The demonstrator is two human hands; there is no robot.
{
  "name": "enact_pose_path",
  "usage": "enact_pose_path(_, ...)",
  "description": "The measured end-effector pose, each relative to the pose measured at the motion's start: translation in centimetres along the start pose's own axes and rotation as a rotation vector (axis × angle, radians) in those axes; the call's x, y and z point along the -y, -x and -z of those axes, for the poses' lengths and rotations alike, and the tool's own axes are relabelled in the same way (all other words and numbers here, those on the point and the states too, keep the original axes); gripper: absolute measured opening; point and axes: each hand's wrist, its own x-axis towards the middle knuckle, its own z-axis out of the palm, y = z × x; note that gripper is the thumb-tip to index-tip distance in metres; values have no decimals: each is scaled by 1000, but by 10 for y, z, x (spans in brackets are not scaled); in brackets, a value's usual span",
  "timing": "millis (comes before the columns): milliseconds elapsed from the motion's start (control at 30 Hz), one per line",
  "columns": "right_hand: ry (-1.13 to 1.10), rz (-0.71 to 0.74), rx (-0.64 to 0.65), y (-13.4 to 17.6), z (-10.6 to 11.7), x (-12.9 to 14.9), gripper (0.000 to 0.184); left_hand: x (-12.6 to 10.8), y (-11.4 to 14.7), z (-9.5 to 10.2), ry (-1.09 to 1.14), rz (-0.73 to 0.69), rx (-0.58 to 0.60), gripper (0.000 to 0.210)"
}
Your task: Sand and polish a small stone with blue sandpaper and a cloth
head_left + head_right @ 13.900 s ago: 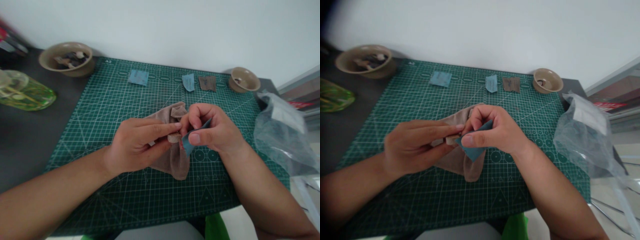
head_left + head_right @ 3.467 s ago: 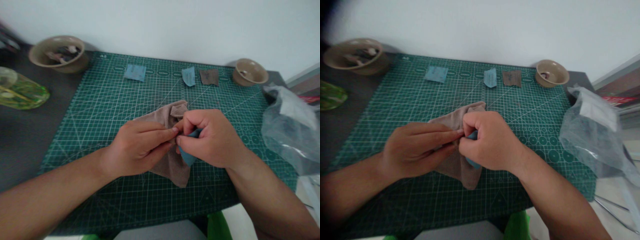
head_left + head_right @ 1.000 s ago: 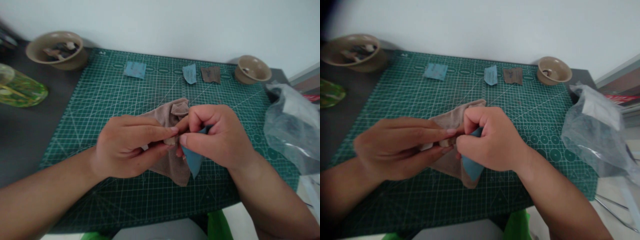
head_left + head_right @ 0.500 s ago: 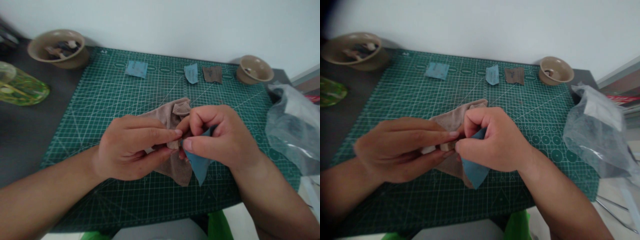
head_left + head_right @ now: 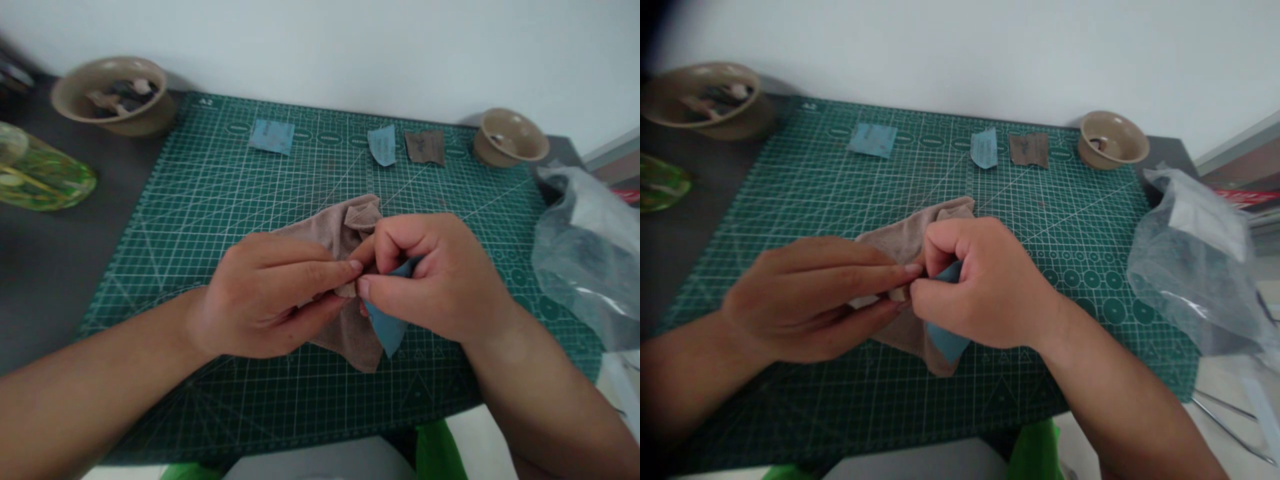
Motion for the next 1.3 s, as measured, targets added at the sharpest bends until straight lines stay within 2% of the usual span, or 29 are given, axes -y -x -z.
enact_pose_path(167,92,43,-12,1,-1,0,29,1,1,1,-2,-7,37,18)
enact_pose_path(400,109,67,8,3,-2,0,28,-2,1,3,20,0,84,19)
enact_pose_path(633,-7,56,24,2,-1,1,29,-2,2,4,180,62,24,21)
enact_pose_path(733,-125,19,38,1,1,1,30,-4,0,4,253,108,-38,22)
enact_pose_path(933,-396,-54,130,1,5,1,31,-7,-3,4,388,173,-65,25)
enact_pose_path(1300,-290,-15,140,0,8,1,31,-6,-3,6,366,122,-57,24)
